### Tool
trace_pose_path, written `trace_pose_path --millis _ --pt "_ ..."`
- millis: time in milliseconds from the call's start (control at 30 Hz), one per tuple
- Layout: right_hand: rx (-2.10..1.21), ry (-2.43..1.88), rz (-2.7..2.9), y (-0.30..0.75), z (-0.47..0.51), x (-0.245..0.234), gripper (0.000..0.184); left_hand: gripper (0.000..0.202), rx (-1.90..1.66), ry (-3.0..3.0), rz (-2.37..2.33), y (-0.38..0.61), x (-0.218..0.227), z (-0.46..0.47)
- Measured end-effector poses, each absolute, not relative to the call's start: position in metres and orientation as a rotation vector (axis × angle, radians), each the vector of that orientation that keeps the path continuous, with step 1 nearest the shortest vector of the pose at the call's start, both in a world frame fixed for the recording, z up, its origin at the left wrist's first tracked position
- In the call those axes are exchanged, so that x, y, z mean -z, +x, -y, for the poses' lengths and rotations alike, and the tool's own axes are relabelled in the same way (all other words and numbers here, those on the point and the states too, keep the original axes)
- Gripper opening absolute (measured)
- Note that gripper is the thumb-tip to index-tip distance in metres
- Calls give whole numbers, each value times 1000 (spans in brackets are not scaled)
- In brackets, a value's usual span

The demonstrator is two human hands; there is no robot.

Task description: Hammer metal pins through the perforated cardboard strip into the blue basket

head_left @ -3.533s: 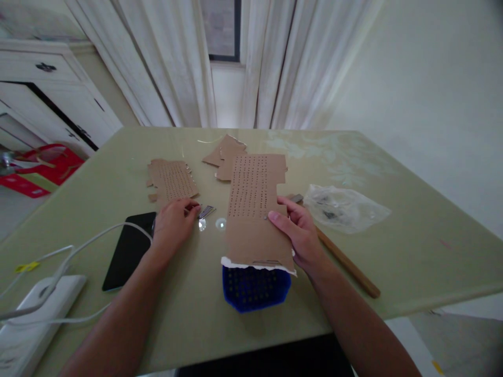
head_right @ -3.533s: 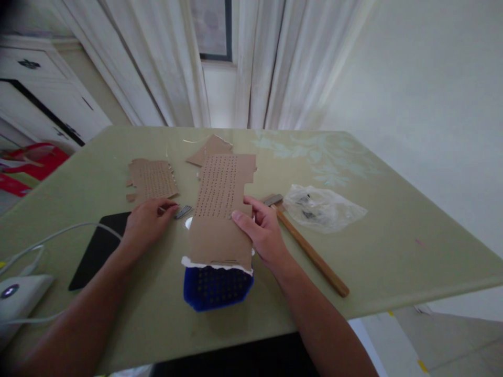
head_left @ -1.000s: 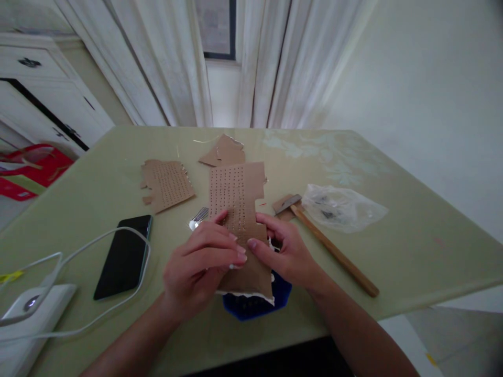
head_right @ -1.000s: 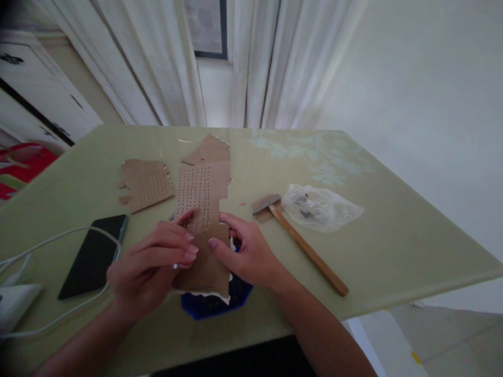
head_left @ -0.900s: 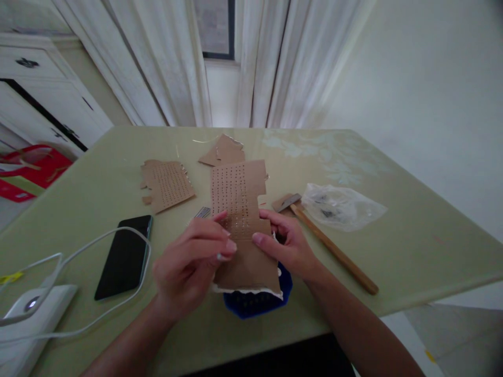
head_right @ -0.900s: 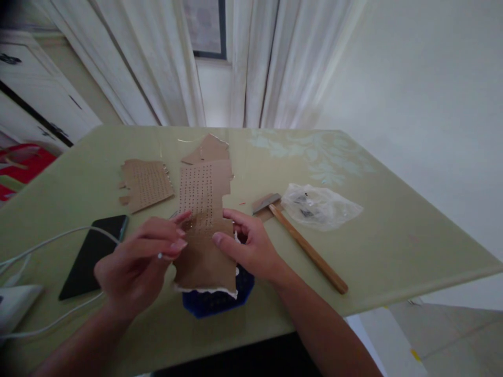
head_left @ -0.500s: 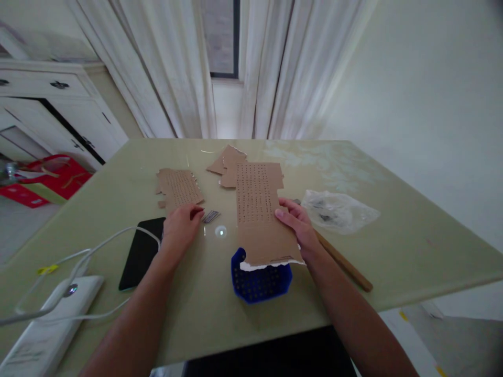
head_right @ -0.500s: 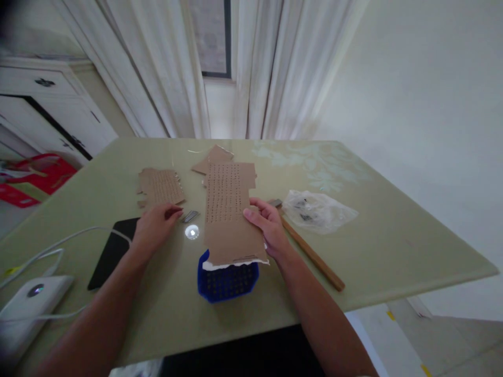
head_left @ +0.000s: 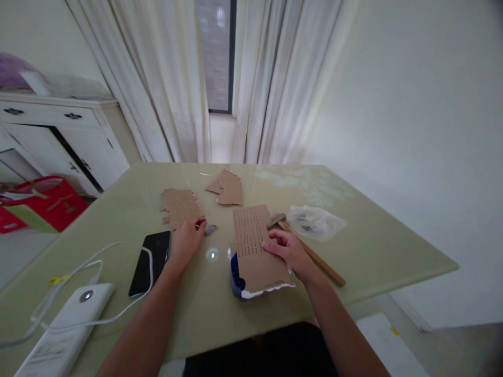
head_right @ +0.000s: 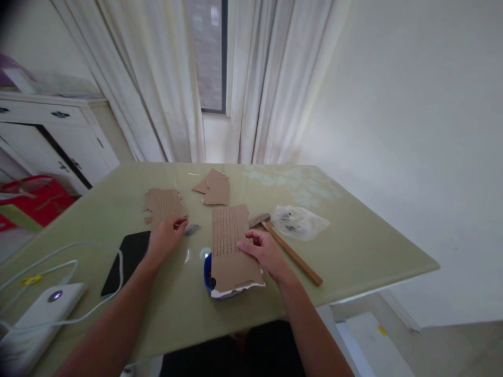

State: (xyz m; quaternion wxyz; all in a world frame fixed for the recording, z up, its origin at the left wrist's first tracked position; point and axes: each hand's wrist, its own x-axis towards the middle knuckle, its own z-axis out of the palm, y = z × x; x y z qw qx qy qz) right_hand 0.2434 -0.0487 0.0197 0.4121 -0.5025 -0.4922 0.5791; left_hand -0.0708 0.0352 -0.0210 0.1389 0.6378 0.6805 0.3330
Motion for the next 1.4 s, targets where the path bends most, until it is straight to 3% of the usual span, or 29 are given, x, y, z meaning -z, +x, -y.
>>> trace_pose_path --millis 133,233,800,933,1100,1400 --pt "-986 -1492 1513 244 53 -8 58 42 -1189 1838 -1814 -54 16 -29" --pt "-850 -1547 1568 242 56 -5 60 48 -1316 1823 -1650 -36 13 -20" --pt "-915 -1478 1390 243 74 -12 63 47 -1570 1716 -1425 -11 8 7" --pt "-1014 -1387 1349 247 74 -11 56 45 -1590 1701 -1443 -12 10 7" --pt "-1127 -1305 1278 253 88 -13 60 42 -1647 1630 -1497 -18 8 7" --pt "-906 -1340 1167 249 108 -13 48 40 -1717 1478 -1489 -13 9 74"
